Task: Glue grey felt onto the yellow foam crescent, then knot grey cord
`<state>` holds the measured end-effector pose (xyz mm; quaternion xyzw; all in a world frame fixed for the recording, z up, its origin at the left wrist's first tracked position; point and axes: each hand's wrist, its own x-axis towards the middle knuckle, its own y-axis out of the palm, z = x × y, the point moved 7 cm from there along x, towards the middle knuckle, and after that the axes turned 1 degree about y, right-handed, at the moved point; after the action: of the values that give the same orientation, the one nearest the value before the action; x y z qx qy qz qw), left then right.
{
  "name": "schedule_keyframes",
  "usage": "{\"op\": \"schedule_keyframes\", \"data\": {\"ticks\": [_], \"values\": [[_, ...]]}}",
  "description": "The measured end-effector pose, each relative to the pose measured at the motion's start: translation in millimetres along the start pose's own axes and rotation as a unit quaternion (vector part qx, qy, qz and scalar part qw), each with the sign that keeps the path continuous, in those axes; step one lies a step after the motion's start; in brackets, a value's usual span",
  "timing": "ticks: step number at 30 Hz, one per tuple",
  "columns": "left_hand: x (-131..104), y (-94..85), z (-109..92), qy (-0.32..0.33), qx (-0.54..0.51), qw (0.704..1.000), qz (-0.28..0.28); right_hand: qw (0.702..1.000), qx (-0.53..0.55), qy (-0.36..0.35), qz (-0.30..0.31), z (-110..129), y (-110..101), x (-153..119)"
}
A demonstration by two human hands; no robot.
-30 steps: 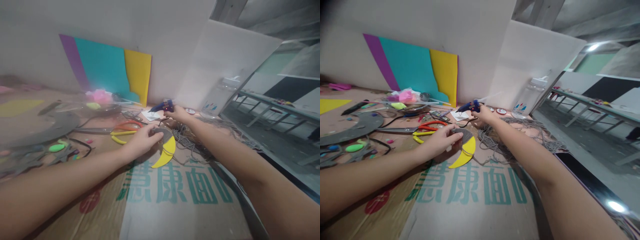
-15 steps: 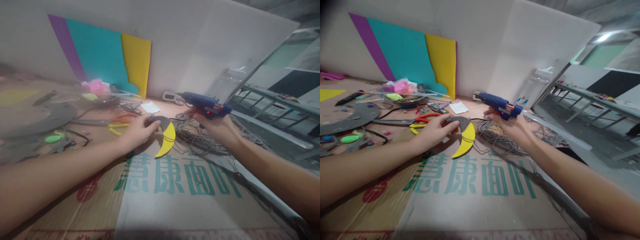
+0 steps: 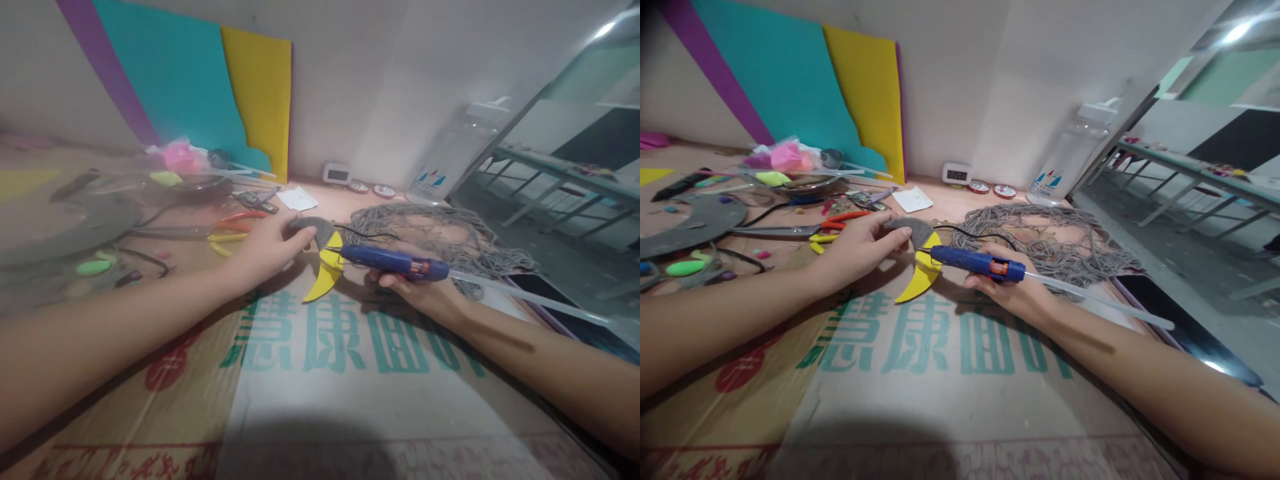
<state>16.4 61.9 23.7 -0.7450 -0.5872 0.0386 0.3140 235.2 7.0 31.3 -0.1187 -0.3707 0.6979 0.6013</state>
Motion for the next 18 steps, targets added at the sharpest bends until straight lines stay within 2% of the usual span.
{"op": "schedule_keyframes", "data": {"ticks": [6,12,18], "values": [[-0.4,-0.7,-1.3,-0.003,0.009,1.0,-0.005,0.998,-0.053,-0.006,-0.022,-1.8,-1.3,2.0],[-1.0,-0.2,-3.0,0.002,0.023,1.0,-0.01,1.0,-0.013,-0.008,0.011,-4.2,5.5,0.6],[-1.2,-1.3,-3.4,0.013,0.031,0.999,-0.012,0.999,-0.038,-0.016,-0.016,0.6,2.6,1.9]]}}
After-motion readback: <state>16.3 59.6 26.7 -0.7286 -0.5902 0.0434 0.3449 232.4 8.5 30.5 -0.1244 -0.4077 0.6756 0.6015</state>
